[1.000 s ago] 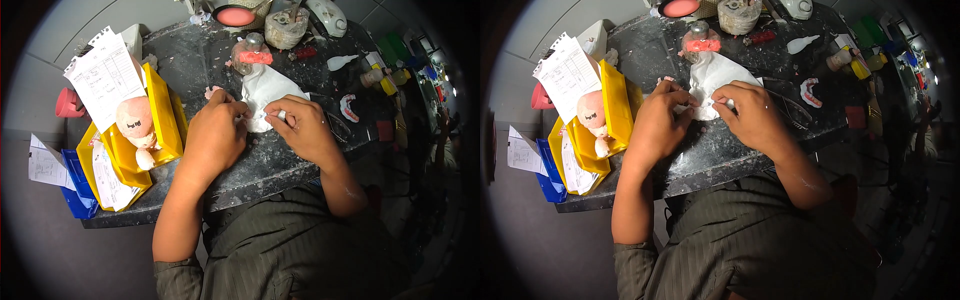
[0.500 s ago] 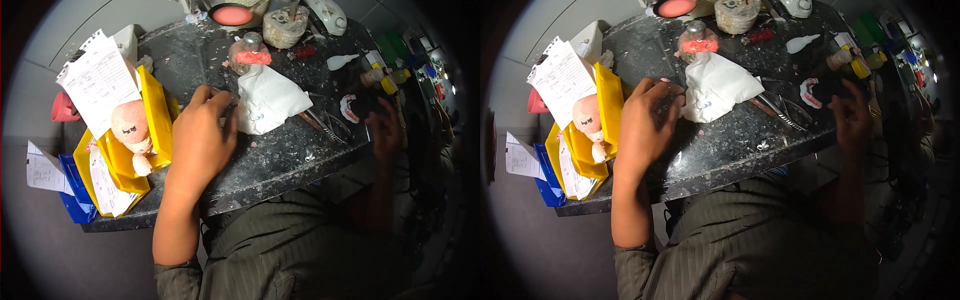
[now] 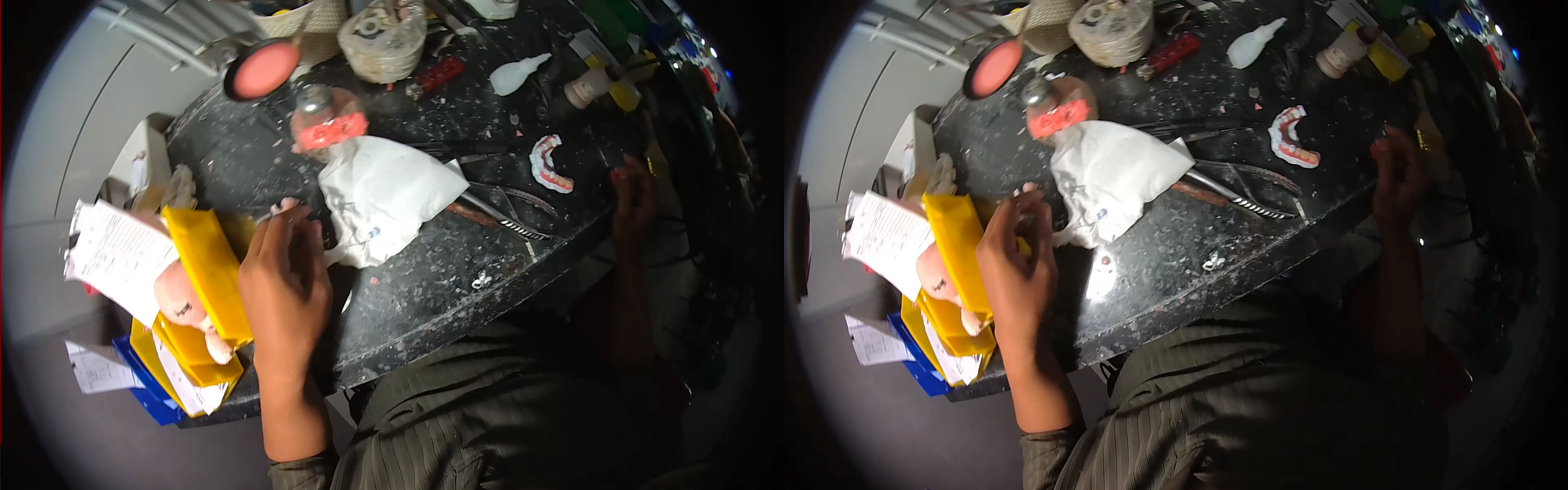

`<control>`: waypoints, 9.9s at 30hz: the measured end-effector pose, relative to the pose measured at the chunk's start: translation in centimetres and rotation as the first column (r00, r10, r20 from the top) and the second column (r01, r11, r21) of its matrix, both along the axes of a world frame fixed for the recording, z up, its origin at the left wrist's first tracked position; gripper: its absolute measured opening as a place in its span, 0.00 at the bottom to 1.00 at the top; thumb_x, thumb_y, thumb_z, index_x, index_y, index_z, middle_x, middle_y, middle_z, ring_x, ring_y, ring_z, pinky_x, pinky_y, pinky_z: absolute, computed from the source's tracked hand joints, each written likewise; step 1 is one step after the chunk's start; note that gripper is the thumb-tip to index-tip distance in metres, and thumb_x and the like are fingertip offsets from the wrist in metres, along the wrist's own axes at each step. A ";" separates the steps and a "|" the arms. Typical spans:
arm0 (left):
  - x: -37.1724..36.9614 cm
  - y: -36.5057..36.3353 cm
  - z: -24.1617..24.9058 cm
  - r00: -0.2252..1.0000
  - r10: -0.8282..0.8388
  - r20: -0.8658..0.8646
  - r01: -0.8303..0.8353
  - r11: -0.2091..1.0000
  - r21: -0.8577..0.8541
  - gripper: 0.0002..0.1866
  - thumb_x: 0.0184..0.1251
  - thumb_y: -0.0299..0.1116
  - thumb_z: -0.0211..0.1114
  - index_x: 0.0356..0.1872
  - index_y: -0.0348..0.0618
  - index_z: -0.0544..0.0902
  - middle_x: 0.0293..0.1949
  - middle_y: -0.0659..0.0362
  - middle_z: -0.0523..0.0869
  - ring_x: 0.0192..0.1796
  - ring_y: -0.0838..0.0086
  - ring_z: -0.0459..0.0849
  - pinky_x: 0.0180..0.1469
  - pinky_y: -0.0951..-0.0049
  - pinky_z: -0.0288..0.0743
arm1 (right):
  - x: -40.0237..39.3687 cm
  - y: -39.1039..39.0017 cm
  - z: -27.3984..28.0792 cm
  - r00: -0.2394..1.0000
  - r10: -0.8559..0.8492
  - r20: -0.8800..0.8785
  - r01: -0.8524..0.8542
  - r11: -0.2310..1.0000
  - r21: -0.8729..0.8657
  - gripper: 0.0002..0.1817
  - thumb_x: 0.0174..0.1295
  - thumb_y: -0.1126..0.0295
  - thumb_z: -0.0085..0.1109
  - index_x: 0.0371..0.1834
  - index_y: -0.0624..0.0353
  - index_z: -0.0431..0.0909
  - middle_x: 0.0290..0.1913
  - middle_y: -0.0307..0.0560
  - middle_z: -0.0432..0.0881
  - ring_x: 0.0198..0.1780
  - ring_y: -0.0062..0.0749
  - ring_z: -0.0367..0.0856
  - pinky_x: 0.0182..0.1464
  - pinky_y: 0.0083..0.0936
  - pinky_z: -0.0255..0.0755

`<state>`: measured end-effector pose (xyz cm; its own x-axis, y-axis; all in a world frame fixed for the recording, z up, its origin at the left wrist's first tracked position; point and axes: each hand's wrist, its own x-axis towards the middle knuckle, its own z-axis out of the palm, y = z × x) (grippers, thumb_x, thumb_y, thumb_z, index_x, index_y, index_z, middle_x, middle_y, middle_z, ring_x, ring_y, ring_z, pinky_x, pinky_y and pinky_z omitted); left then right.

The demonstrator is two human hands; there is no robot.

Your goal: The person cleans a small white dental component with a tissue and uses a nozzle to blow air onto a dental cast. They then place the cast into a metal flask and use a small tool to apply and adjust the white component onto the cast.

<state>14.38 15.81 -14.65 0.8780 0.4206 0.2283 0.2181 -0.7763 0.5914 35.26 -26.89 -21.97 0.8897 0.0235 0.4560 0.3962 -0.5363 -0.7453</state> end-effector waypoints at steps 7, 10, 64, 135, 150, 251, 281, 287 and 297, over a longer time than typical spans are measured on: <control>0.1 -1.3 1.9 0.977 0.095 -0.192 -0.066 0.986 0.152 0.11 0.71 0.28 0.67 0.50 0.34 0.85 0.43 0.45 0.91 0.36 0.53 0.90 0.37 0.62 0.81 | 0.1 -0.3 -0.4 0.998 0.012 -0.060 -0.003 0.989 0.145 0.12 0.75 0.74 0.59 0.57 0.66 0.81 0.48 0.46 0.86 0.46 0.25 0.85 0.53 0.23 0.80; 0.1 -1.1 1.6 0.982 0.102 -0.157 -0.074 0.982 0.171 0.11 0.71 0.28 0.67 0.50 0.35 0.85 0.42 0.45 0.91 0.34 0.54 0.90 0.36 0.62 0.80 | -0.3 0.4 0.4 0.996 0.027 -0.080 -0.017 0.992 0.123 0.11 0.75 0.74 0.58 0.56 0.65 0.82 0.47 0.44 0.85 0.45 0.23 0.84 0.52 0.22 0.80; -3.4 -12.2 0.5 0.825 -0.406 0.392 0.513 0.830 -0.219 0.29 0.74 0.37 0.68 0.70 0.34 0.73 0.61 0.41 0.81 0.63 0.55 0.81 0.67 0.59 0.72 | -17.9 11.6 5.4 0.782 0.572 -0.247 -0.322 0.710 0.626 0.11 0.65 0.75 0.72 0.48 0.67 0.89 0.41 0.45 0.92 0.40 0.19 0.86 0.47 0.19 0.79; -22.5 -17.4 -2.8 0.821 0.413 0.393 0.307 0.261 -0.915 0.30 0.60 0.14 0.73 0.61 0.38 0.67 0.53 0.37 0.85 0.46 0.62 0.90 0.50 0.62 0.87 | -26.3 5.2 7.8 0.397 0.839 -0.373 -0.836 0.498 0.230 0.16 0.74 0.64 0.63 0.56 0.64 0.86 0.33 0.44 0.85 0.33 0.21 0.79 0.39 0.19 0.73; -23.4 -17.7 -4.5 0.836 0.419 0.355 0.290 0.213 -0.933 0.25 0.61 0.17 0.71 0.58 0.40 0.72 0.45 0.44 0.85 0.38 0.64 0.86 0.44 0.64 0.84 | -29.1 4.4 7.2 0.423 0.805 -0.416 -0.817 0.538 0.209 0.13 0.75 0.71 0.60 0.54 0.69 0.85 0.40 0.50 0.88 0.41 0.26 0.86 0.45 0.21 0.78; -23.8 -19.8 -5.8 0.892 0.343 0.293 0.187 0.310 -0.932 0.21 0.62 0.16 0.73 0.52 0.38 0.74 0.44 0.61 0.79 0.40 0.84 0.79 0.38 0.83 0.76 | -33.4 9.7 5.4 0.662 0.749 0.007 -0.699 0.621 -0.355 0.09 0.58 0.75 0.72 0.41 0.57 0.85 0.22 0.40 0.70 0.20 0.31 0.76 0.21 0.30 0.68; -24.7 -19.7 -5.5 0.902 0.225 0.369 0.233 0.468 -0.853 0.22 0.63 0.15 0.71 0.54 0.35 0.71 0.44 0.59 0.76 0.40 0.83 0.78 0.42 0.82 0.77 | -32.2 9.3 5.4 0.558 0.824 -0.097 -0.813 0.519 -0.265 0.07 0.60 0.69 0.73 0.36 0.56 0.84 0.20 0.41 0.68 0.17 0.34 0.73 0.20 0.32 0.64; -24.3 -19.7 -5.9 0.895 0.261 0.362 0.176 0.539 -0.823 0.22 0.63 0.13 0.69 0.53 0.37 0.70 0.39 0.58 0.78 0.33 0.80 0.79 0.28 0.82 0.75 | -33.3 9.7 5.0 0.631 0.775 -0.034 -0.742 0.589 -0.320 0.06 0.60 0.71 0.72 0.37 0.56 0.84 0.21 0.40 0.69 0.18 0.32 0.75 0.19 0.30 0.66; -24.0 -20.1 -6.6 0.868 0.320 0.380 0.178 0.515 -0.839 0.22 0.64 0.13 0.68 0.55 0.40 0.71 0.36 0.57 0.81 0.29 0.79 0.78 0.26 0.80 0.73 | -34.6 10.1 4.5 0.708 0.706 -0.025 -0.690 0.683 -0.240 0.06 0.62 0.74 0.71 0.40 0.58 0.84 0.21 0.43 0.71 0.18 0.35 0.77 0.20 0.32 0.69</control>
